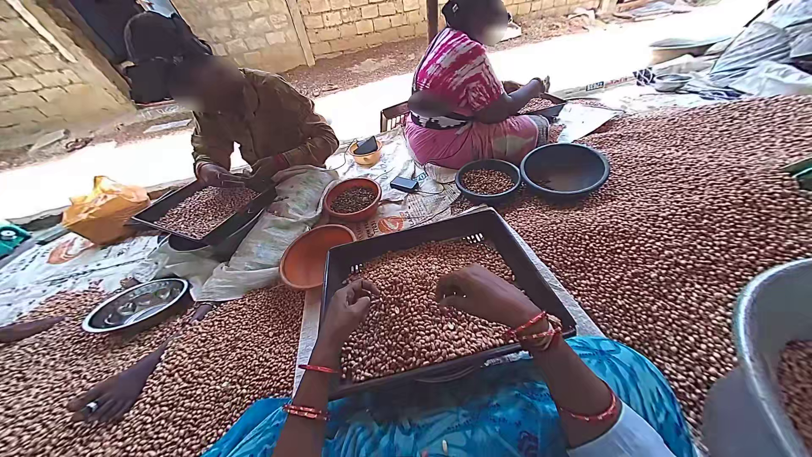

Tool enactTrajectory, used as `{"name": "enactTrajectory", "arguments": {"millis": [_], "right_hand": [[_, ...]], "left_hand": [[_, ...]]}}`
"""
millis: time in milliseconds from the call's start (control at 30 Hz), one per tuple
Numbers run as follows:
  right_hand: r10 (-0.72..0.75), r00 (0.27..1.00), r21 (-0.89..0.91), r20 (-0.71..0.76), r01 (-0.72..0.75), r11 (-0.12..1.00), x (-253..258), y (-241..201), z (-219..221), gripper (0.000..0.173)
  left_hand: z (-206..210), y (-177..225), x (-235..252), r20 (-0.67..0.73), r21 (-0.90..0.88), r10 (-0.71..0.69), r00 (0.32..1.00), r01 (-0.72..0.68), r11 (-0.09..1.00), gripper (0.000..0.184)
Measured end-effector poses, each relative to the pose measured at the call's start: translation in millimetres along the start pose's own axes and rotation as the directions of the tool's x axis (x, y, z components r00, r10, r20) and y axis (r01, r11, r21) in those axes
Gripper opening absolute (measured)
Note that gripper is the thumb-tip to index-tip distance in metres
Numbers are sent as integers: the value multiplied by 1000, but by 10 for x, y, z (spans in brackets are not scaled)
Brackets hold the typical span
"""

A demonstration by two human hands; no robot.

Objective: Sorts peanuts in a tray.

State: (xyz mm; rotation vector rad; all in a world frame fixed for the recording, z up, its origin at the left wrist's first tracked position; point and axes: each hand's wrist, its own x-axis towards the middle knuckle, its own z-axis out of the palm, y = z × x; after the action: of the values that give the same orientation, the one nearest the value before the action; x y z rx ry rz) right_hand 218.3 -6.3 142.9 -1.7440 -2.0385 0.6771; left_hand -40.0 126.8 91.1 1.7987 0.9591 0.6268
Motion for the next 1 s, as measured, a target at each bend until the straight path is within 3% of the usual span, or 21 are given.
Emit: {"name": "enactTrajectory", "arguments": {"millis": [67, 133, 200, 267, 300, 367, 400, 433, 467, 533, 633, 733, 800, 833, 900, 967, 1000], "right_hand": [[60, 998, -59, 38, -57, 997, 0, -22, -14, 18], [111, 989, -133, 95, -98, 986, 0, -29, 1, 19], [133, 979, -188, 154, -103, 977, 9, -16, 49, 18], [155, 967, -229, 201, -107, 968, 38, 3, 124, 17], [174, 960, -246, 219, -118, 962, 60, 5, 170, 17], [217, 943, -279, 253, -144, 949, 115, 2, 259, 18], [239, 936, -294, 259, -159, 942, 140, -1, 303, 18], [259, 929, -308, 263, -173, 935, 159, -5, 336, 18], [276, 924, -321, 265, -185, 929, 171, -13, 355, 18], [298, 916, -337, 268, -201, 920, 181, -14, 366, 18], [198, 927, -288, 317, -105, 952, 114, -22, 288, 19], [-239, 905, 141, 353, 201, 969, -16, -88, 124, 16], [-312, 900, 280, 303, 229, 932, -51, -90, 59, 24], [-246, 930, 225, 271, 188, 956, -52, -30, 29, 27], [62, 976, -35, 209, -56, 998, -39, 151, -7, 30], [430, 886, -275, 173, -376, 885, -5, 276, -16, 35], [526, 832, -330, 176, -454, 828, 12, 337, 12, 37]], "left_hand": [[131, 25, 9, 66, 299, -41, 997, 19, 954, 16], [273, 46, 5, 101, 484, -87, 991, 27, 874, 24], [309, 47, 2, 133, 521, -105, 986, 20, 853, 20], [188, 89, -48, 266, 399, -61, 962, -52, 916, 14], [82, 113, -102, 408, 224, -6, 913, -94, 970, 10], [-116, 192, -214, 717, -179, 163, 678, -47, 983, 10], [-173, 244, -250, 795, -290, 250, 552, -14, 957, 15], [-206, 296, -279, 813, -339, 302, 497, -17, 941, 20], [-233, 335, -298, 797, -339, 314, 516, -48, 940, 24], [-255, 330, -285, 714, -195, 237, 659, -139, 971, 27], [-250, 238, -211, 576, 176, -26, 817, -94, 980, 27], [-244, 205, -159, 465, 404, -245, 851, 42, 914, 26], [-248, 205, -158, 375, 525, -365, 852, 129, 841, 26], [-233, 220, -160, 314, 606, -437, 843, 177, 776, 28], [-164, 221, -154, 218, 752, -580, 785, 244, 612, 37], [-26, 173, -131, 229, 813, -637, 736, 215, 541, 42], [66, 152, -112, 267, 818, -632, 727, 175, 547, 45]]}}
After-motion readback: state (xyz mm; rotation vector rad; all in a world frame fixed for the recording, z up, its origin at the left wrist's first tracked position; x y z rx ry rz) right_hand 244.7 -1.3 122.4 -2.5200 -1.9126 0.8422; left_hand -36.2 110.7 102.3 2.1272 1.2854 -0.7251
